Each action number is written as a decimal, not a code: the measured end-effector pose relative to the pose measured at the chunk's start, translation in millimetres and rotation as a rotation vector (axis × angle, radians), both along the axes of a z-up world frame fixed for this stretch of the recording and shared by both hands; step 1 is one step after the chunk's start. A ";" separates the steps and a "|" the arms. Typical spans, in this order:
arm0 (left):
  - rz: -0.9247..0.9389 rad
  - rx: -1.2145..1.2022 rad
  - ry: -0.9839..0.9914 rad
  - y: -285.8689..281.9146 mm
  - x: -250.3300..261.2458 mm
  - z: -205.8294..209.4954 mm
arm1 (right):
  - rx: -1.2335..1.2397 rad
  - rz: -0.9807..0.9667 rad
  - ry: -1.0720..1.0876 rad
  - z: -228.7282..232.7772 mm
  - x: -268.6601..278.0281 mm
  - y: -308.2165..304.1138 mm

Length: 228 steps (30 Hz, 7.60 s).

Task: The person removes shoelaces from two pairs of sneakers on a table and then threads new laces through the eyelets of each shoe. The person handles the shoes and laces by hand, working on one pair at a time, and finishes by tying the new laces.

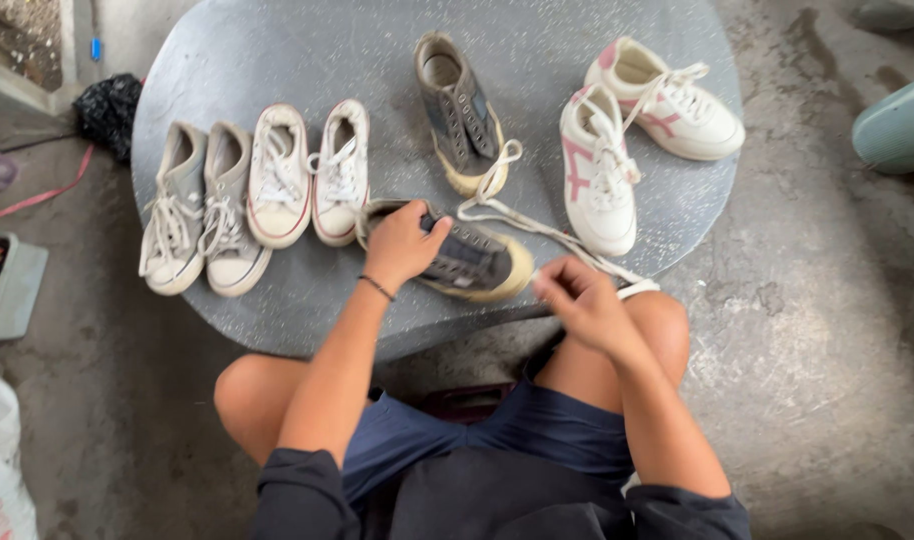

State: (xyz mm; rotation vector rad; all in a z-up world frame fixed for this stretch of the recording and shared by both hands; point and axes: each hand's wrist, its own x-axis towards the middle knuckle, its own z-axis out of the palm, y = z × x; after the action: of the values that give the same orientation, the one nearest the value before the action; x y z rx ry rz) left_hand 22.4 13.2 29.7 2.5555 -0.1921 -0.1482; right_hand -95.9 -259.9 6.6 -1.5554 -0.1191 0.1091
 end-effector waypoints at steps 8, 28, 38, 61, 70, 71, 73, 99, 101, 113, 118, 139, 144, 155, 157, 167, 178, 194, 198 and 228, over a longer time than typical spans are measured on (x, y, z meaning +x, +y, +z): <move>-0.205 0.220 0.038 24.2 95.4 65.8 | -0.119 -0.038 -0.002 1.2 2.6 -1.3; -0.543 -0.653 0.112 -31.8 30.6 12.9 | -0.118 -0.216 -0.265 3.7 31.5 32.7; 0.059 -1.215 0.481 -34.5 -41.2 -38.7 | -0.275 -0.033 -0.325 13.6 105.5 21.9; 0.074 -1.754 0.395 -13.5 -41.6 5.1 | -0.643 0.228 -0.802 195.2 99.5 100.6; -0.231 -1.684 0.378 12.7 -51.1 28.2 | -0.551 -0.003 -0.688 233.8 118.5 56.6; -0.207 -1.675 0.372 14.4 -48.9 27.3 | -0.523 -0.036 -0.641 237.5 121.5 52.4; -0.144 -1.599 0.312 16.9 -44.7 26.2 | -0.413 -0.035 -0.680 244.9 130.5 47.4; -0.208 -1.290 0.214 48.9 -45.5 97.1 | -0.526 0.045 -0.611 168.7 143.2 36.9; -0.230 -1.280 0.144 69.7 -54.0 94.5 | -0.793 -0.118 -0.590 143.7 167.4 -13.9; 0.115 -1.509 0.168 103.8 -87.6 47.8 | -1.398 -0.458 -0.514 1.7 221.9 -103.8; 0.109 -1.519 0.125 114.9 -99.3 48.1 | -1.656 -0.253 -0.236 12.7 241.0 -98.2; 0.424 -1.586 -0.188 164.6 -141.2 48.2 | -1.225 0.294 -0.440 75.2 140.3 246.6; 0.389 -1.567 -0.171 164.4 -146.6 34.6 | -1.160 0.337 -0.451 65.7 149.1 247.6; 0.380 -1.344 -0.037 129.5 -144.9 12.5 | -0.753 -0.066 -0.221 47.4 217.4 134.7; 0.408 -1.356 -0.050 132.4 -144.9 15.4 | -0.887 -0.087 -0.475 36.7 240.1 122.1; 0.427 -1.345 -0.080 137.9 -147.1 23.7 | -1.469 0.207 -0.244 27.7 297.0 147.3; 0.447 -1.336 -0.063 140.7 -138.5 17.4 | -1.190 -0.049 -0.677 -5.7 295.6 70.1; 0.332 -1.369 0.018 131.2 -125.0 10.0 | -1.374 -0.240 -0.329 4.1 306.6 -210.1; 0.284 -1.348 0.052 124.0 -125.9 12.9 | -1.358 -0.202 -0.291 -11.0 310.4 -220.3; -0.241 -1.059 0.088 -96.0 39.7 74.4 | 0.158 0.107 0.257 71.6 32.4 -1.8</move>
State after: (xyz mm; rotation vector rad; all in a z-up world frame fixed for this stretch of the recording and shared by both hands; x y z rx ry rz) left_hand 62.1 -82.7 104.1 1.4658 -0.4135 -0.1845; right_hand -63.5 -261.7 78.2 -1.3646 -0.0075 0.3745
